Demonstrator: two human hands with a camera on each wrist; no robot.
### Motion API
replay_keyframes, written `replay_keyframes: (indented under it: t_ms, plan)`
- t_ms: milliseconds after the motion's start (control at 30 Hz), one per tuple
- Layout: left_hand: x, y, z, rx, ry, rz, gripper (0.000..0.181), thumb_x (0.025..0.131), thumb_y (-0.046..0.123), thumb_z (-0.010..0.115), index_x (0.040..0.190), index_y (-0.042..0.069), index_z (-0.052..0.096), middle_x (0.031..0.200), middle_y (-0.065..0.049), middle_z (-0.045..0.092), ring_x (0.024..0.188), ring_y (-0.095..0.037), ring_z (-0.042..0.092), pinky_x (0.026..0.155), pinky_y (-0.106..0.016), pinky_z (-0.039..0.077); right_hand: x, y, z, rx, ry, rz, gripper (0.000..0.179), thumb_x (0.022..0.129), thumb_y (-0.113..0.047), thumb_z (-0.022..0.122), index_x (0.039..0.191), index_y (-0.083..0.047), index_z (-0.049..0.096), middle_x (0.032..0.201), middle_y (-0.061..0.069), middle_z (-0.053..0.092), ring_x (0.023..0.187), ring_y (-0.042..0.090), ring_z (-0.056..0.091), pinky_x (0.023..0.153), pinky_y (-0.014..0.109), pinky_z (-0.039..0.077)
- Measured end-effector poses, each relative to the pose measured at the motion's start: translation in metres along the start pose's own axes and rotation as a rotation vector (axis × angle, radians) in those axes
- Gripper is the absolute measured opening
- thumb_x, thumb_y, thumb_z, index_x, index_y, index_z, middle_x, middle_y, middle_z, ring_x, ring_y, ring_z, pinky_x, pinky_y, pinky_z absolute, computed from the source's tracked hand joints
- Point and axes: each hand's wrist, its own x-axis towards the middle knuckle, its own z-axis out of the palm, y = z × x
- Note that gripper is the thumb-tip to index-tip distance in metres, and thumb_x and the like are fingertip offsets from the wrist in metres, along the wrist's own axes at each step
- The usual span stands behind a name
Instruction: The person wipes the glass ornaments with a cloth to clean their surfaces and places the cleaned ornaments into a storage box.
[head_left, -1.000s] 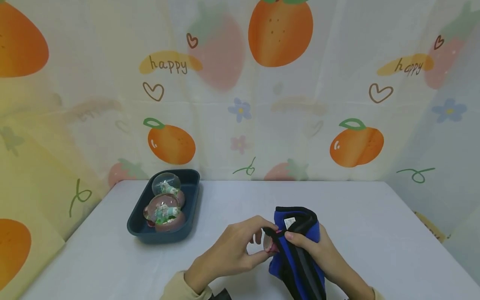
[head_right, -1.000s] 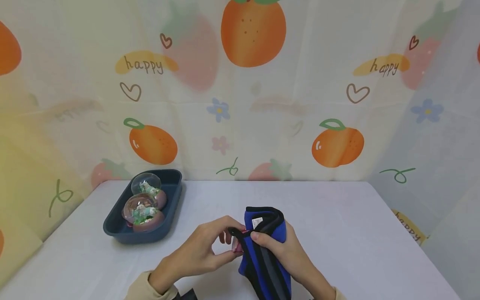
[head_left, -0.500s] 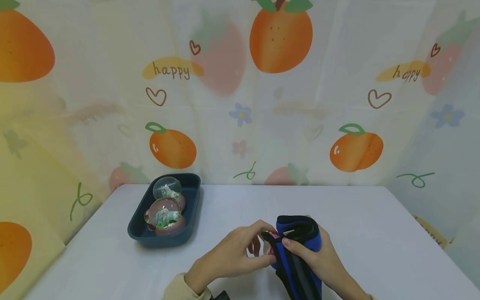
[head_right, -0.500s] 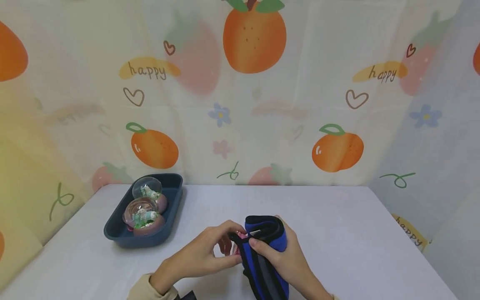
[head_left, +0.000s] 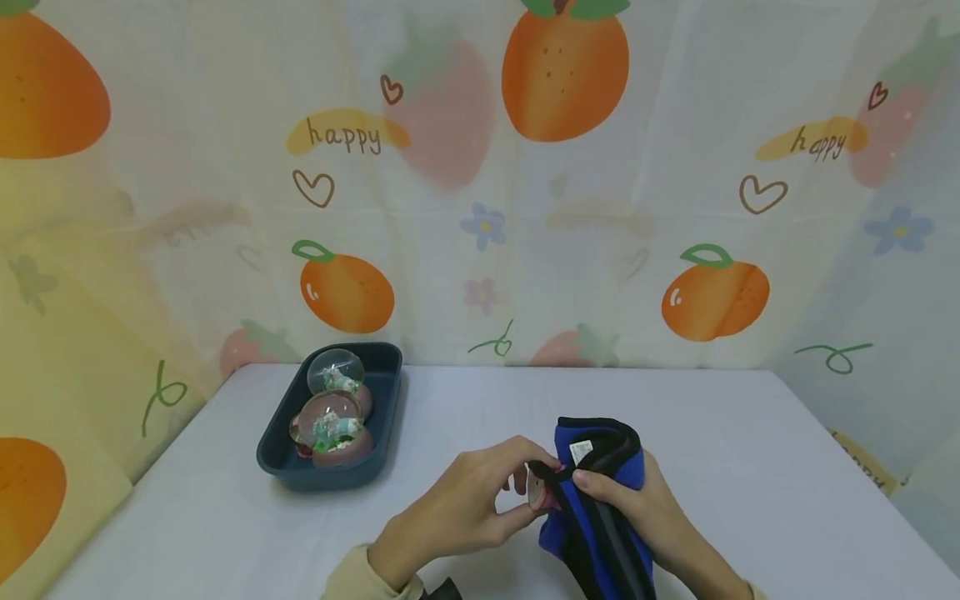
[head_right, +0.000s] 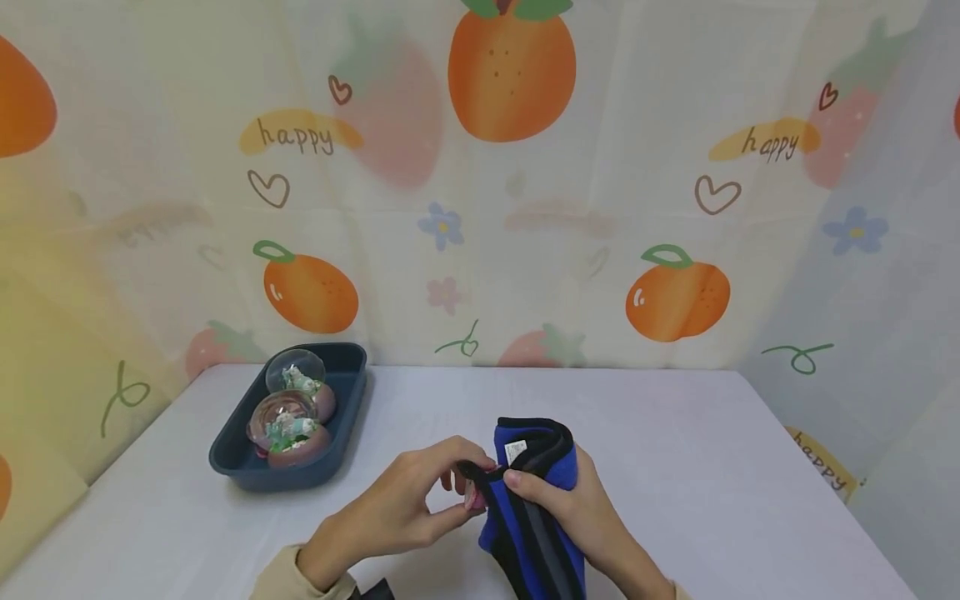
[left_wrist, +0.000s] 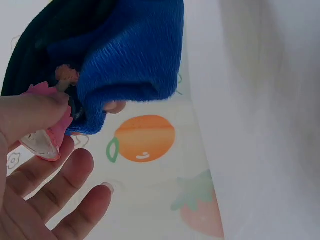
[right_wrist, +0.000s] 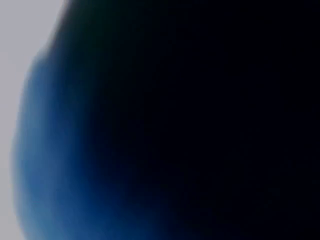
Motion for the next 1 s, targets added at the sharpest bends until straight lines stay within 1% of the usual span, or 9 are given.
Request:
replay_keyframes:
  t_ms: [133, 333, 433, 500, 600, 767, 833, 900, 1000]
  plan:
    - [0.0001, -0.0026, -0.0001, -0.030, 0.005, -0.017, 0.044, 0.083, 0.008, 0.077, 0.121, 0.017, 0.058, 0.114, 0.005, 0.068, 0.075, -0.008, 0.060, 0.066, -0.007, 0.046, -0.0007, -0.0004, 0.0031, -0.083, 0.082, -0.042, 0.029, 0.092, -0.010, 0.063, 0.119, -0.003, 0.054, 0.095, 0.003, 0.070, 0.080, 0.017, 0.070, 0.070, 0.035, 0.060]
    - [-0.0031, -0.0067, 0.0004, -0.162, -0.113, -0.176, 0.048, 0.087, 0.021, 0.077, 0.127, 0.023, 0.052, 0.105, 0.007, 0.068, 0.073, -0.003, 0.058, 0.065, -0.016, 0.052, -0.0018, 0.0009, 0.0081, -0.172, 0.148, -0.093, 0.037, 0.091, -0.007, 0.066, 0.126, -0.003, 0.053, 0.101, 0.004, 0.071, 0.086, 0.017, 0.069, 0.074, 0.032, 0.060]
    - [-0.0030, -0.0069, 0.0004, -0.171, -0.127, -0.188, 0.047, 0.088, 0.025, 0.076, 0.128, 0.023, 0.052, 0.105, 0.007, 0.068, 0.074, -0.001, 0.057, 0.064, -0.016, 0.051, -0.0023, 0.0012, 0.0088, -0.186, 0.166, -0.109, 0.034, 0.092, -0.006, 0.065, 0.125, -0.003, 0.054, 0.103, 0.003, 0.071, 0.088, 0.017, 0.069, 0.075, 0.031, 0.059]
    - [-0.0024, -0.0058, 0.0001, -0.161, -0.111, -0.170, 0.046, 0.087, 0.024, 0.076, 0.127, 0.022, 0.053, 0.104, 0.006, 0.068, 0.074, -0.002, 0.057, 0.063, -0.015, 0.050, -0.0026, 0.0011, 0.0080, -0.167, 0.168, -0.100, 0.030, 0.093, -0.007, 0.064, 0.122, -0.004, 0.056, 0.100, 0.002, 0.071, 0.085, 0.016, 0.069, 0.073, 0.032, 0.060]
    - [-0.0013, -0.0036, -0.0002, -0.106, -0.069, -0.094, 0.045, 0.085, 0.018, 0.078, 0.123, 0.017, 0.055, 0.096, 0.004, 0.066, 0.074, -0.003, 0.057, 0.063, -0.012, 0.048, -0.0024, 0.0009, 0.0055, -0.086, 0.145, -0.065, 0.021, 0.095, -0.008, 0.061, 0.115, -0.006, 0.058, 0.094, 0.000, 0.070, 0.078, 0.015, 0.069, 0.068, 0.034, 0.060]
    - [-0.0005, -0.0026, -0.0003, 0.005, 0.021, 0.027, 0.043, 0.081, 0.009, 0.078, 0.118, 0.015, 0.057, 0.096, 0.004, 0.063, 0.074, -0.004, 0.057, 0.066, -0.006, 0.045, -0.0014, 0.0013, 0.0009, 0.050, 0.036, -0.009, 0.013, 0.098, -0.013, 0.056, 0.110, -0.012, 0.056, 0.089, -0.002, 0.067, 0.076, 0.015, 0.069, 0.068, 0.035, 0.061]
    - [0.0002, -0.0035, -0.0005, 0.030, 0.050, 0.049, 0.045, 0.080, 0.007, 0.078, 0.119, 0.016, 0.058, 0.101, 0.005, 0.065, 0.074, -0.003, 0.057, 0.068, -0.004, 0.044, -0.0010, 0.0017, 0.0008, 0.054, 0.019, -0.009, 0.015, 0.097, -0.014, 0.056, 0.113, -0.013, 0.055, 0.091, -0.002, 0.068, 0.078, 0.015, 0.069, 0.071, 0.035, 0.061]
    - [0.0008, -0.0047, -0.0011, 0.057, 0.073, 0.063, 0.047, 0.079, 0.007, 0.079, 0.120, 0.017, 0.059, 0.104, 0.006, 0.067, 0.073, -0.003, 0.058, 0.068, -0.003, 0.043, -0.0006, 0.0021, 0.0016, 0.031, 0.041, -0.019, 0.019, 0.096, -0.012, 0.058, 0.115, -0.012, 0.055, 0.093, -0.001, 0.069, 0.079, 0.016, 0.070, 0.071, 0.036, 0.061]
    - [0.0014, -0.0053, -0.0023, 0.074, 0.088, 0.038, 0.048, 0.077, 0.008, 0.080, 0.120, 0.019, 0.062, 0.107, 0.007, 0.070, 0.071, -0.002, 0.056, 0.065, -0.002, 0.040, 0.0000, 0.0019, 0.0038, -0.033, 0.099, -0.047, 0.026, 0.094, -0.009, 0.062, 0.119, -0.010, 0.055, 0.096, 0.001, 0.070, 0.081, 0.017, 0.070, 0.071, 0.036, 0.061]
